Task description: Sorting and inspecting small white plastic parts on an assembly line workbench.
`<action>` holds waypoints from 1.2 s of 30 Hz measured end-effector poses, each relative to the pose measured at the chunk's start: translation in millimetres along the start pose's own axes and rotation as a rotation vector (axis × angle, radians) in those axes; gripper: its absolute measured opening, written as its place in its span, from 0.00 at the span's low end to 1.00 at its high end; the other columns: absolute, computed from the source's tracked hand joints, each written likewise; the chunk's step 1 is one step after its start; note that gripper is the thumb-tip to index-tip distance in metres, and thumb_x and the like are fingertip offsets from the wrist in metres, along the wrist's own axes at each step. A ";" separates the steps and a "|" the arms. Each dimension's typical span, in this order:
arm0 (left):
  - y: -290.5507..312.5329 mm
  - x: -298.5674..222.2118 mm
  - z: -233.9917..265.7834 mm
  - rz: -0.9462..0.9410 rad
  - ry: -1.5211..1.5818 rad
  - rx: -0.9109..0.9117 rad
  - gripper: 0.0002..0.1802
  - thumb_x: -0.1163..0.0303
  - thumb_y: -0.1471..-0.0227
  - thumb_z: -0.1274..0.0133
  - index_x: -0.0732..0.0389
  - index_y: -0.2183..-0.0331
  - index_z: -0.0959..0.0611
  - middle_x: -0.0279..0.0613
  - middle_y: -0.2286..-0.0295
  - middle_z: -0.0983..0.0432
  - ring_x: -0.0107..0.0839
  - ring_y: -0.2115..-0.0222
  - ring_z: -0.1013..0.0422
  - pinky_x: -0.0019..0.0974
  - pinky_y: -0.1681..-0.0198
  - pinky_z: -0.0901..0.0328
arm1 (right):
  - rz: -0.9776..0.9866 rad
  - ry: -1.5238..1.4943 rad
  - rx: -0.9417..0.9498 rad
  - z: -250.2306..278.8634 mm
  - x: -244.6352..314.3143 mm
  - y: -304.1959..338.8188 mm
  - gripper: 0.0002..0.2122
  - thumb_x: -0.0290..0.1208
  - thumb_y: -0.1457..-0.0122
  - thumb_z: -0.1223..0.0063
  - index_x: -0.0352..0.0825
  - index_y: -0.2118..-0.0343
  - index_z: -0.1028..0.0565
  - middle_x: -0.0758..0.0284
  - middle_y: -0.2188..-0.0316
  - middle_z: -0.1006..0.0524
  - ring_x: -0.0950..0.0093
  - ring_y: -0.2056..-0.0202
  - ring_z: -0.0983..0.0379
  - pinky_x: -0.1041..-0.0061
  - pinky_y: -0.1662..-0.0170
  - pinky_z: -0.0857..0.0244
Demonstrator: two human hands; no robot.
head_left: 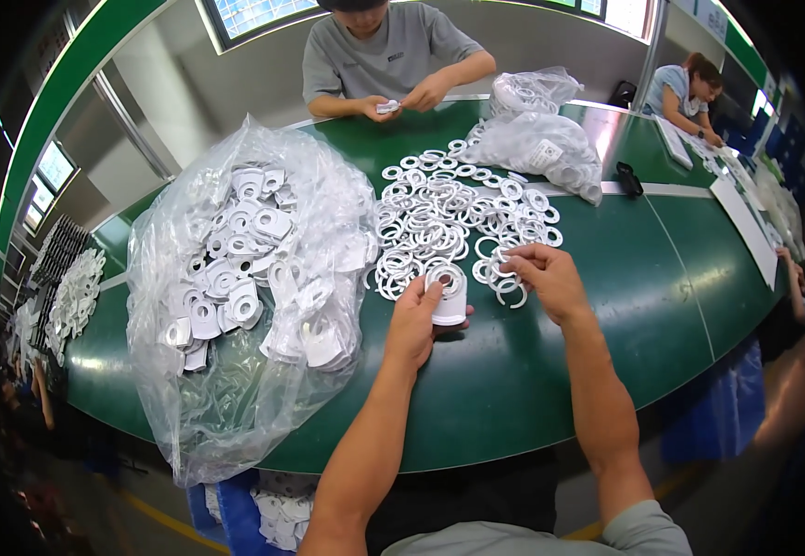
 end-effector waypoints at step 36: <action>3.9 8.7 -6.1 0.058 -0.214 0.166 0.17 0.63 0.37 0.61 0.67 0.58 0.29 0.44 0.68 0.24 0.35 0.74 0.24 0.32 0.71 0.27 | -0.023 0.320 0.010 -30.1 8.0 17.8 0.09 0.30 0.52 0.41 0.28 0.76 0.24 0.68 0.85 0.25 0.83 0.86 0.32 0.83 0.82 0.39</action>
Point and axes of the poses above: each hand's wrist, its own y-axis away from the middle knuckle, its own z-axis out of the back of the hand, x = y × z, the point moved 1 cm from there along -y, towards the middle knuckle
